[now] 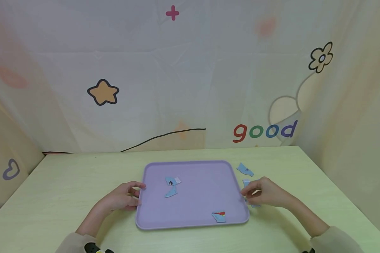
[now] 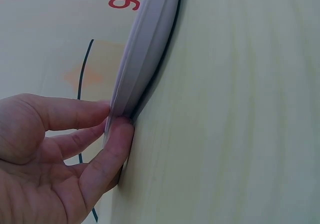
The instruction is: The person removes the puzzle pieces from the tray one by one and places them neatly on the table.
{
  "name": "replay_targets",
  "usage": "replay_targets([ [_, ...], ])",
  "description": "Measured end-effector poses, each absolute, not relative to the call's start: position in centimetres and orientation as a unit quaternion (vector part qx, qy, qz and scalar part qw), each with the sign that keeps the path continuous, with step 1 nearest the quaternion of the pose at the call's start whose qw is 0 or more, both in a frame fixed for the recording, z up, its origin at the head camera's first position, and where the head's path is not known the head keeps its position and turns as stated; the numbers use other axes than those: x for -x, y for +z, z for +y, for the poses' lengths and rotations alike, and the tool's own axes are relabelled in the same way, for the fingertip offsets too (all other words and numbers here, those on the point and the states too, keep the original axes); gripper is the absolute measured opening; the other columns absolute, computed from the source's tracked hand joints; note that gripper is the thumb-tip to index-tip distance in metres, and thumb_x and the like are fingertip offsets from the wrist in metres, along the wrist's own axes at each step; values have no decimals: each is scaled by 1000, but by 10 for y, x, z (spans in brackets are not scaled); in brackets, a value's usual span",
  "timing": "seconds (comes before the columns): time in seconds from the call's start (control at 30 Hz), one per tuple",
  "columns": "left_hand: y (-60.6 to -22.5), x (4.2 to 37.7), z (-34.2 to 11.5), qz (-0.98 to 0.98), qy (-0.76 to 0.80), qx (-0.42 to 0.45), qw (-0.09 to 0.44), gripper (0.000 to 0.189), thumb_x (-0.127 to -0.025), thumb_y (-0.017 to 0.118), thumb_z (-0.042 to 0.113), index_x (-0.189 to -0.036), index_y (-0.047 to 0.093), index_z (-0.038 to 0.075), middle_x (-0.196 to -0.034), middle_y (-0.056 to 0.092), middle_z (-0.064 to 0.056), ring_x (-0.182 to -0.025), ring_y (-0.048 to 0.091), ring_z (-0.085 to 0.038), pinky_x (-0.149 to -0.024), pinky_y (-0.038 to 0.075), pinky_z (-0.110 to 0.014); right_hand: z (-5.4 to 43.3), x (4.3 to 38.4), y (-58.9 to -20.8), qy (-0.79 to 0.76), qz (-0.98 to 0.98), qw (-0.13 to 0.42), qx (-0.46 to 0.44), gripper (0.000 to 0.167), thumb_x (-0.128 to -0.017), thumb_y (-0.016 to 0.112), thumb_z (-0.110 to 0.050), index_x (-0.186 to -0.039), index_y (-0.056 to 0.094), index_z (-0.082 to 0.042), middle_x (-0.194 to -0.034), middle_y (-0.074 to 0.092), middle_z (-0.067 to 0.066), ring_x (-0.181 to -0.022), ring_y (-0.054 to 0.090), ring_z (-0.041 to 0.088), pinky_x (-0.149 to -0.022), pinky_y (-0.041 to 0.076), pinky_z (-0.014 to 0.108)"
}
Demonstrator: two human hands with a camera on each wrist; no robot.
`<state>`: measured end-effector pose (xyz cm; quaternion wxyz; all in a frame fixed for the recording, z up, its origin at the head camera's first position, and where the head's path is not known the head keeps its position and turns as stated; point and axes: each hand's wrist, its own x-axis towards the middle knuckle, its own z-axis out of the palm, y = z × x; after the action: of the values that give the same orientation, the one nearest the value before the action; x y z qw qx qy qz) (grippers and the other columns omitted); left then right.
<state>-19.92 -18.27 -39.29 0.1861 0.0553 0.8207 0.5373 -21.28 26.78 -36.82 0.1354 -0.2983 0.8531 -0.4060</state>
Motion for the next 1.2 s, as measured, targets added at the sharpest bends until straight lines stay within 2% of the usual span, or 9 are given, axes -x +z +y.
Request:
replay_targets([
  [0.3, -391, 199, -183, 822, 536, -59, 185, 50, -78, 62, -6, -124, 44, -5, -92, 47, -13, -76, 52, -20, -68, 52, -36, 249, 212, -369, -427, 837, 159, 303, 27, -74, 71, -3, -97, 64, 10, -95, 65, 20, -84, 61, 14, -74, 51, 23],
  [0.53, -391, 199, -183, 820, 539, -57, 186, 50, -77, 62, -6, -124, 45, -5, -92, 48, -13, -76, 53, -20, -67, 52, -35, 234, 212, -371, -422, 834, 178, 309, 29, -73, 72, -6, -98, 66, 6, -97, 65, 16, -87, 61, 21, -77, 51, 29],
  [1.2, -389, 198, -182, 824, 533, -58, 182, 49, -78, 62, -5, -124, 46, -4, -92, 48, -13, -77, 51, -20, -67, 52, -35, 202, 210, -377, -379, 830, 205, 353, 28, -67, 76, -5, -93, 68, 3, -86, 65, 5, -77, 57, 11, -70, 52, 25],
])
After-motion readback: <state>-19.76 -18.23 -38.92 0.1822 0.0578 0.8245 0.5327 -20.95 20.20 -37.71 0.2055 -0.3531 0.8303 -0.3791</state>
